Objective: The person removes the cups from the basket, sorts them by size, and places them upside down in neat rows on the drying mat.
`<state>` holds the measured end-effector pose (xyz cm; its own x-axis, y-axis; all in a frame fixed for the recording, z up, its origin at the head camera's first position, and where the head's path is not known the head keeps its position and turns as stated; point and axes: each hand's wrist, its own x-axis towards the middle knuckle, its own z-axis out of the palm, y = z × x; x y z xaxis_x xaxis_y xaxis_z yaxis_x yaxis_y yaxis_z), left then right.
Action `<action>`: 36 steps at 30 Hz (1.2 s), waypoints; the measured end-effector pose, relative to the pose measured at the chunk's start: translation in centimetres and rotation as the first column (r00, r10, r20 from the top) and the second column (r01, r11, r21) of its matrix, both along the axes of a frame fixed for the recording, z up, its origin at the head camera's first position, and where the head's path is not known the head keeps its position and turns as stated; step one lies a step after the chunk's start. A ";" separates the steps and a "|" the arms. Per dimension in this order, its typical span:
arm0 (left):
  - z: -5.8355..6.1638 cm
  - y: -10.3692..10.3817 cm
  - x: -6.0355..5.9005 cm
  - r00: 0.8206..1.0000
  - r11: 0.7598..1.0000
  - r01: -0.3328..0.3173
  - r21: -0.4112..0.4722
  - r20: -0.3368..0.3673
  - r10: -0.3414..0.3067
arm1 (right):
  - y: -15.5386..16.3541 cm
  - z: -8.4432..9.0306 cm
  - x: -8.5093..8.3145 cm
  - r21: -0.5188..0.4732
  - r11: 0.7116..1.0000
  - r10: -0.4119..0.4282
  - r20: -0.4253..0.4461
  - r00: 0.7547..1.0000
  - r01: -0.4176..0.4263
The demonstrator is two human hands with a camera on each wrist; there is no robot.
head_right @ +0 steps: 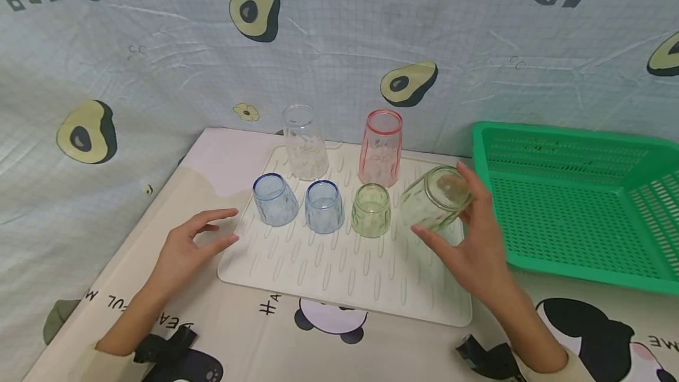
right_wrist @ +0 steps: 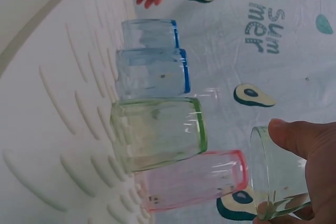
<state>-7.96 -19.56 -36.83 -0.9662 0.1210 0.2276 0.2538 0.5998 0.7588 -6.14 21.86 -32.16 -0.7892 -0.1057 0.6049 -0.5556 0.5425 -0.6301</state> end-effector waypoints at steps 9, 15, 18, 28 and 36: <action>-1.9 -1.8 -0.9 0.993 0.997 0.064 -0.034 0.106 -0.060 | 0.0 -1.9 -0.5 0.007 1.000 -0.011 0.086 0.996 0.010; -3.4 -2.3 -1.3 0.990 0.980 0.138 -0.147 0.033 -0.134 | 0.2 -3.1 -0.9 0.032 0.999 -0.047 0.119 0.992 0.044; -3.9 -2.4 -1.5 0.982 0.963 0.175 -0.205 -0.033 -0.186 | 0.4 -3.6 -1.2 0.044 0.998 -0.060 0.119 0.991 0.055; -3.9 -2.4 -1.6 0.969 0.944 0.211 -0.254 -0.072 -0.236 | 0.2 -4.1 -1.6 0.048 0.997 -0.075 0.199 0.977 0.067; -3.9 -2.3 -1.5 0.970 0.945 0.210 -0.249 -0.065 -0.233 | -0.5 -3.3 -1.1 0.063 0.996 -0.084 0.247 0.965 0.071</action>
<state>-9.50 -21.84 -40.75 -0.8848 0.3916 0.2525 0.4632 0.6810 0.5671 -7.22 21.34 -35.41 -0.9212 -0.0651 0.3835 -0.3400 0.6138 -0.7125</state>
